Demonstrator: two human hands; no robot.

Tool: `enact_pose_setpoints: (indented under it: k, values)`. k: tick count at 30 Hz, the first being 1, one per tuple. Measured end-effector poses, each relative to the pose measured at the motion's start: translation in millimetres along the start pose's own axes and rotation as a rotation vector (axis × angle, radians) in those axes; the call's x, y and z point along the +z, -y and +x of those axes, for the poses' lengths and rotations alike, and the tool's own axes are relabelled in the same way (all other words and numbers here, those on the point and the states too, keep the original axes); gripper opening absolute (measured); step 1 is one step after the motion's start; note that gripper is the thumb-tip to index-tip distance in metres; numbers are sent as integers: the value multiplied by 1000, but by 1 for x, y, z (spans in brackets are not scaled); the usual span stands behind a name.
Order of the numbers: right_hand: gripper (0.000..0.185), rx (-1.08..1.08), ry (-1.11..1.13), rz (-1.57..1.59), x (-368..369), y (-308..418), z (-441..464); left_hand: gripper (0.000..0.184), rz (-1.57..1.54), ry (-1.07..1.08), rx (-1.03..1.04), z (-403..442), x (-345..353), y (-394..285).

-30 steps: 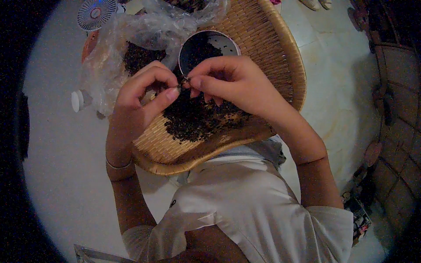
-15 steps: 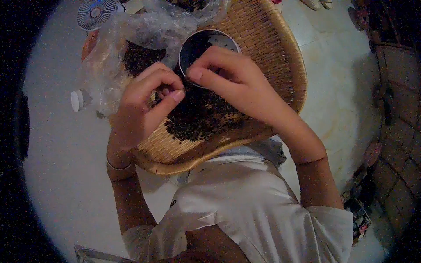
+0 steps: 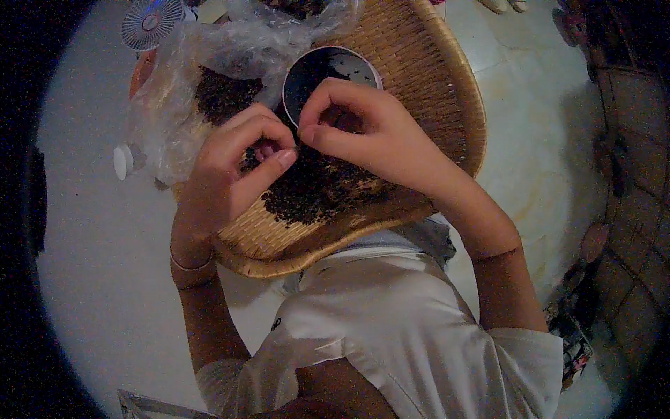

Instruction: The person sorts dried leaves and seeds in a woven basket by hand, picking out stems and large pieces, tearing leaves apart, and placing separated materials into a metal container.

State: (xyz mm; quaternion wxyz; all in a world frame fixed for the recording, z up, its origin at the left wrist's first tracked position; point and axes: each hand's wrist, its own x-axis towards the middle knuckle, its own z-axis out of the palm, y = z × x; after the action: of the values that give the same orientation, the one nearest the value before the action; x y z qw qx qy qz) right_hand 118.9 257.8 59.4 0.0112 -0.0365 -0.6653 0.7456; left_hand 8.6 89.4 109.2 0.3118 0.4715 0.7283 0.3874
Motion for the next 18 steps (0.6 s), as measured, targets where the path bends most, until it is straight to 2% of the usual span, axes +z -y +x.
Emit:
enact_pose_setpoints:
  k: [7,9,13,15,18]
  values:
    - [10,101,12,160,-1,9,1,11,-3,19,1,0,-1,-2]
    - [8,245,26,214,-4,14,0,11,-19,21,-9,0,-1,-2]
    - [9,224,-26,212,-5,8,1,12,-62,33,-40,-2,-4,-1]
    - [11,-7,-249,-182,1,3,4,10,-77,-2,-34,-5,-9,-2]
    - [13,-134,-327,-357,5,0,5,7,-77,-118,-45,-19,-22,5]
